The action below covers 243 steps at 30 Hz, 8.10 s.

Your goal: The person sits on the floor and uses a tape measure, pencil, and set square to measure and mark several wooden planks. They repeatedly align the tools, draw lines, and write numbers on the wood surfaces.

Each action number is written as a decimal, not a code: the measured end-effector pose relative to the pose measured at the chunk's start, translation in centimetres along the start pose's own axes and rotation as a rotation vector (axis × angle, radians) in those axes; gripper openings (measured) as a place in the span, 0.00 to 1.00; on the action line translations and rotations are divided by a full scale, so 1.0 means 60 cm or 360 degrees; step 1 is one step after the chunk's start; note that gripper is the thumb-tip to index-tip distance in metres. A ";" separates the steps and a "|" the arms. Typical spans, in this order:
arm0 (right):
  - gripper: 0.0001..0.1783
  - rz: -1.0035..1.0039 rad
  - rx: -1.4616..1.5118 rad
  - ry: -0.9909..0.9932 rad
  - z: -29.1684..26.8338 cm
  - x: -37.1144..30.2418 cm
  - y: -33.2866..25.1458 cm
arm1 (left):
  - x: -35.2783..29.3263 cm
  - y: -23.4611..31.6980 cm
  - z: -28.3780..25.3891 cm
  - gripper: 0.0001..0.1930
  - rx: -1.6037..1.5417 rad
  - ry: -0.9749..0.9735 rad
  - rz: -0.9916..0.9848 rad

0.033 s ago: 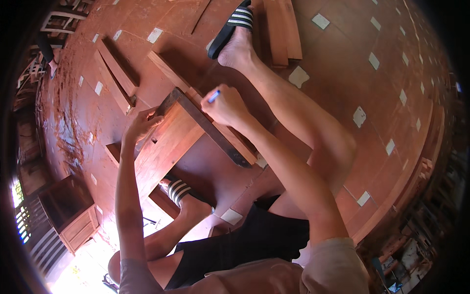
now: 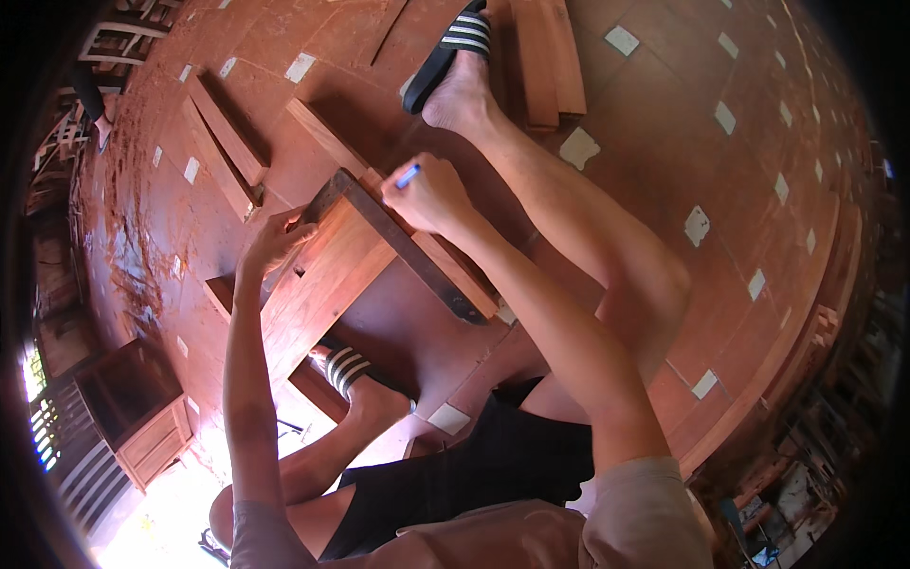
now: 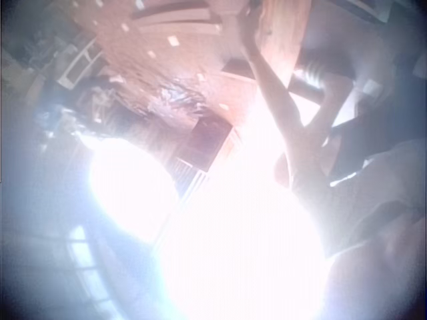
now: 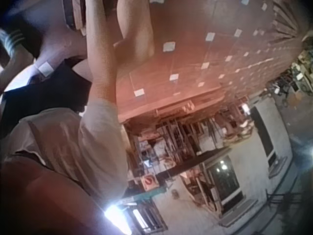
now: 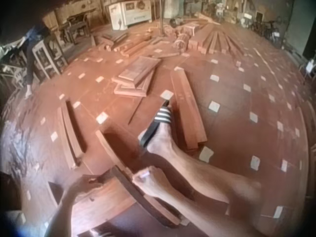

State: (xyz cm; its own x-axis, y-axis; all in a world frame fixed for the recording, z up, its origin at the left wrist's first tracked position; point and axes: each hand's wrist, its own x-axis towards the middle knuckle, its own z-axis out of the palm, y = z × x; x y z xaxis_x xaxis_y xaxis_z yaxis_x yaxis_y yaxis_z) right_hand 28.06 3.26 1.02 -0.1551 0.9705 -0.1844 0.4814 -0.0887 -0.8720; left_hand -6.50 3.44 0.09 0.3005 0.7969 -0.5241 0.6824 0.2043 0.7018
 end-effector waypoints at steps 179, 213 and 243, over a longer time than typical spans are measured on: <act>0.05 -0.0518 -0.0677 -0.0565 -0.026 0.085 -0.005 | -0.670 -0.485 -0.001 0.13 0.0007 0.1215 -0.0812; 0.09 -0.0770 -0.0465 -0.0363 -0.019 0.083 0.013 | -0.669 -0.548 0.034 0.09 -0.0024 0.1437 -0.0841; 0.10 -0.0701 -0.0481 -0.0397 -0.014 0.078 0.010 | -0.677 -0.601 0.036 0.09 0.0021 0.1495 -0.0546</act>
State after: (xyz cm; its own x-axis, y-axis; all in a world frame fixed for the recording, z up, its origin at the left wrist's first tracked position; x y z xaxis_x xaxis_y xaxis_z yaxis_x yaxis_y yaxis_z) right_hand 28.36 7.93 0.05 -0.5768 0.8162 0.0328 0.5444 0.4141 -0.7295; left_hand -41.88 -37.49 -4.97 -0.5590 0.8232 -0.0994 0.6424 0.5057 0.5758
